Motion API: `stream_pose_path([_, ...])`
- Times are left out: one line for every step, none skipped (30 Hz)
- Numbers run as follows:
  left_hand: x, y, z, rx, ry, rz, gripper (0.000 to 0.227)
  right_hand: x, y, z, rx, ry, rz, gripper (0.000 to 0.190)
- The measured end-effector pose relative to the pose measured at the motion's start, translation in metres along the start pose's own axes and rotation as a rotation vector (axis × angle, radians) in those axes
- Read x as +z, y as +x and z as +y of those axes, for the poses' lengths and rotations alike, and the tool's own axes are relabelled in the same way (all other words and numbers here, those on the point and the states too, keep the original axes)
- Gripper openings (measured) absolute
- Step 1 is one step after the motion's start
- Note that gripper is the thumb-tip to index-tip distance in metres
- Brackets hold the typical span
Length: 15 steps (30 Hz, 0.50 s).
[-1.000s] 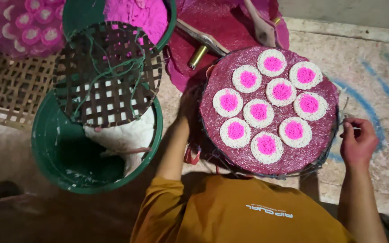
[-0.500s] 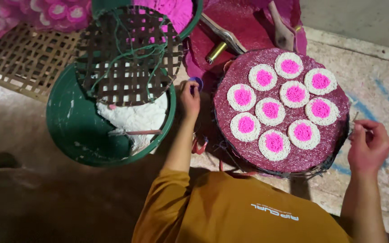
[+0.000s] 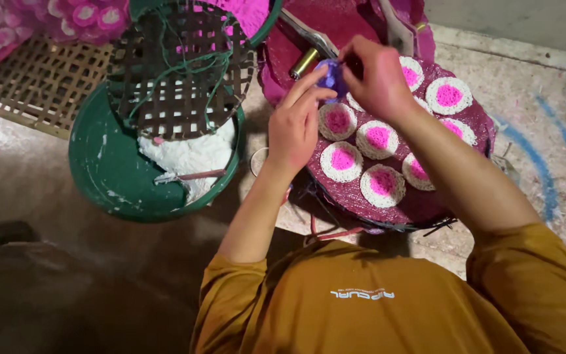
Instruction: The person assembles pink and white circular items on a perforated tray, then places the tray into a steamer. They later use a wooden tool to scoop pink paste and press it into circular molds on a flat pink surface.
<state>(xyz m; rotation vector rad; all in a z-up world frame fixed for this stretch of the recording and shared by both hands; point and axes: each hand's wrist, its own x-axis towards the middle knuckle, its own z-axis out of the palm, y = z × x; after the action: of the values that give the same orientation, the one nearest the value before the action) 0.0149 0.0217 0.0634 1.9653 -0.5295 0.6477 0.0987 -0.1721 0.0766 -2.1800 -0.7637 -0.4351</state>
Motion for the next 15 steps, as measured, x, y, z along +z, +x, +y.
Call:
stream_pose_path([0.004, -0.003, -0.012, -0.013, -0.046, 0.030, 0.026, 0.005, 0.006, 0.015, 0.047, -0.005, -0.006, 0.015])
stream_pose_path([0.010, -0.010, -0.027, -0.032, -0.092, 0.061, 0.025, 0.011, 0.010, 0.029, 0.096, -0.009, -0.018, 0.015])
stream_pose_path([0.017, -0.021, -0.044, -0.051, -0.137, 0.092, 0.024, 0.019, 0.009, 0.042, 0.144, -0.012, -0.030, 0.015])
stream_pose_path([0.018, -0.035, -0.066, -0.112, -0.184, 0.136, 0.025, 0.027, 0.009, 0.052, 0.185, -0.015, -0.045, 0.014])
stream_pose_path([0.017, -0.050, -0.089, -0.174, -0.232, 0.180, 0.027, 0.036, 0.008, 0.060, 0.226, -0.018, -0.061, 0.014])
stream_pose_path([0.020, -0.065, -0.112, -0.286, -0.241, 0.172, 0.025, 0.041, 0.006, 0.067, 0.267, -0.022, -0.075, 0.014])
stream_pose_path([0.025, -0.079, -0.134, -0.397, -0.251, 0.162, 0.024, 0.044, 0.003, 0.073, 0.288, -0.025, -0.086, 0.017])
stream_pose_path([0.031, -0.095, -0.154, -0.495, -0.441, 0.171, 0.026, 0.044, -0.003, 0.078, 0.316, -0.027, -0.094, 0.020])
stream_pose_path([0.037, -0.110, -0.172, -0.591, -0.631, 0.180, 0.030, 0.042, -0.009, 0.085, 0.344, -0.030, -0.103, 0.024])
stream_pose_path([0.043, -0.126, -0.186, -0.695, -0.822, 0.171, 0.034, 0.029, -0.024, 0.095, 0.480, 0.012, -0.064, 0.029])
stream_pose_path([0.049, -0.141, -0.196, -0.750, -0.804, 0.161, 0.043, 0.014, -0.042, 0.107, 0.615, 0.055, -0.025, 0.034])
stream_pose_path([0.056, -0.153, -0.202, -0.805, -0.789, 0.140, 0.051, -0.016, -0.073, 0.122, 0.358, 0.054, 0.095, 0.029])
stream_pose_path([0.061, -0.160, -0.207, -0.858, -0.771, 0.118, 0.060, -0.042, -0.106, 0.138, 0.350, 0.061, 0.188, 0.026])
stream_pose_path([0.067, -0.162, -0.208, -1.040, -0.882, 0.129, 0.064, -0.075, -0.145, 0.153, 0.393, 0.016, 0.317, 0.028])
stream_pose_path([0.071, -0.162, -0.207, -1.143, -0.966, 0.136, 0.064, -0.097, -0.185, 0.169, 0.292, 0.026, 0.482, 0.028])
